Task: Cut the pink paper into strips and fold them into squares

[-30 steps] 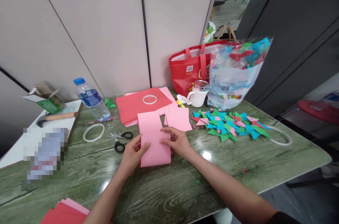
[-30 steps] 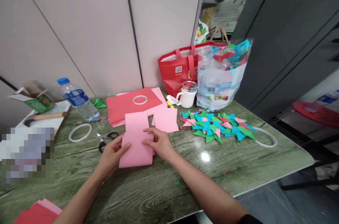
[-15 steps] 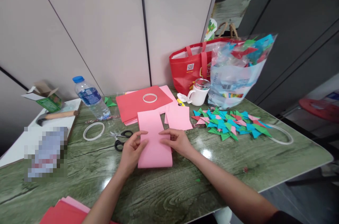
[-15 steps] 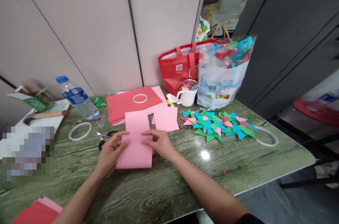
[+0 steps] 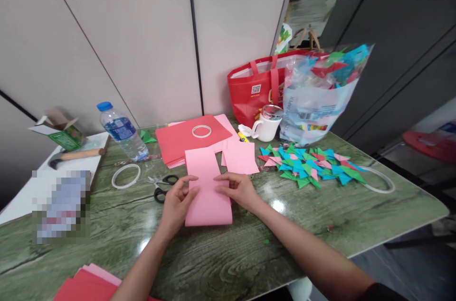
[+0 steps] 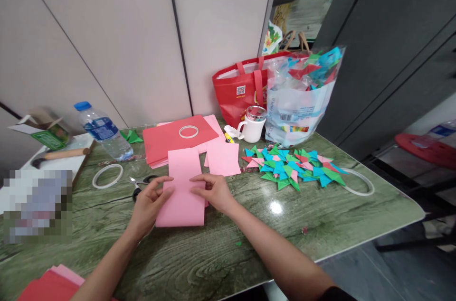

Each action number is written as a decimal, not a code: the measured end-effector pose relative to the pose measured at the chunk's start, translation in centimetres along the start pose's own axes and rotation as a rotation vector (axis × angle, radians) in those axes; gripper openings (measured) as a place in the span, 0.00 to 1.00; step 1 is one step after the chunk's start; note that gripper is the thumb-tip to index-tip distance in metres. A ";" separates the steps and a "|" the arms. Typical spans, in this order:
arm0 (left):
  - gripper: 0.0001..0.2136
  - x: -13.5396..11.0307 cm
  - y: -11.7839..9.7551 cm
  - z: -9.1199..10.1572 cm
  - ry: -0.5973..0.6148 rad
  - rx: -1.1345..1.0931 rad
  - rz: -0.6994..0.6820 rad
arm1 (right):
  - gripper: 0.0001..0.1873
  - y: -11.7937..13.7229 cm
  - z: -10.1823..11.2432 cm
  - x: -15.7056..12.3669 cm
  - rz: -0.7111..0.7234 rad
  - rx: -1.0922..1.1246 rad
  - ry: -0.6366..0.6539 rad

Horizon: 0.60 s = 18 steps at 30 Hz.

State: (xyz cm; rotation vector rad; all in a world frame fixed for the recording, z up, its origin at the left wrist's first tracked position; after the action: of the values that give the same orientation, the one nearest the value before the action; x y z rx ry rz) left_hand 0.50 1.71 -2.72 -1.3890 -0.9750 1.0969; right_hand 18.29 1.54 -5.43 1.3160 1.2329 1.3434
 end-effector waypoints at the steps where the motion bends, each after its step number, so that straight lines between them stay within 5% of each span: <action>1: 0.18 0.0 0.0 0.0 0.002 0.003 -0.003 | 0.14 0.0 0.0 0.0 0.003 -0.002 0.000; 18: 0.17 0.2 0.1 0.0 0.020 -0.017 -0.022 | 0.16 0.0 0.0 0.0 -0.038 0.036 -0.018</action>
State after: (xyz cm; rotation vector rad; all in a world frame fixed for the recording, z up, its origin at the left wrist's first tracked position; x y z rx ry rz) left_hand 0.50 1.85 -2.88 -1.3976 -0.9847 1.0592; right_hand 18.27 1.52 -5.47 1.3205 1.2689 1.2859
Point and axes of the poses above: each hand's wrist, its own x-axis towards the middle knuckle, its own z-axis out of the back of the hand, y = z × x, the point moved 2 cm from there along x, towards the middle knuckle, and after that the axes turned 2 degrees about x, right-handed, at the moved point
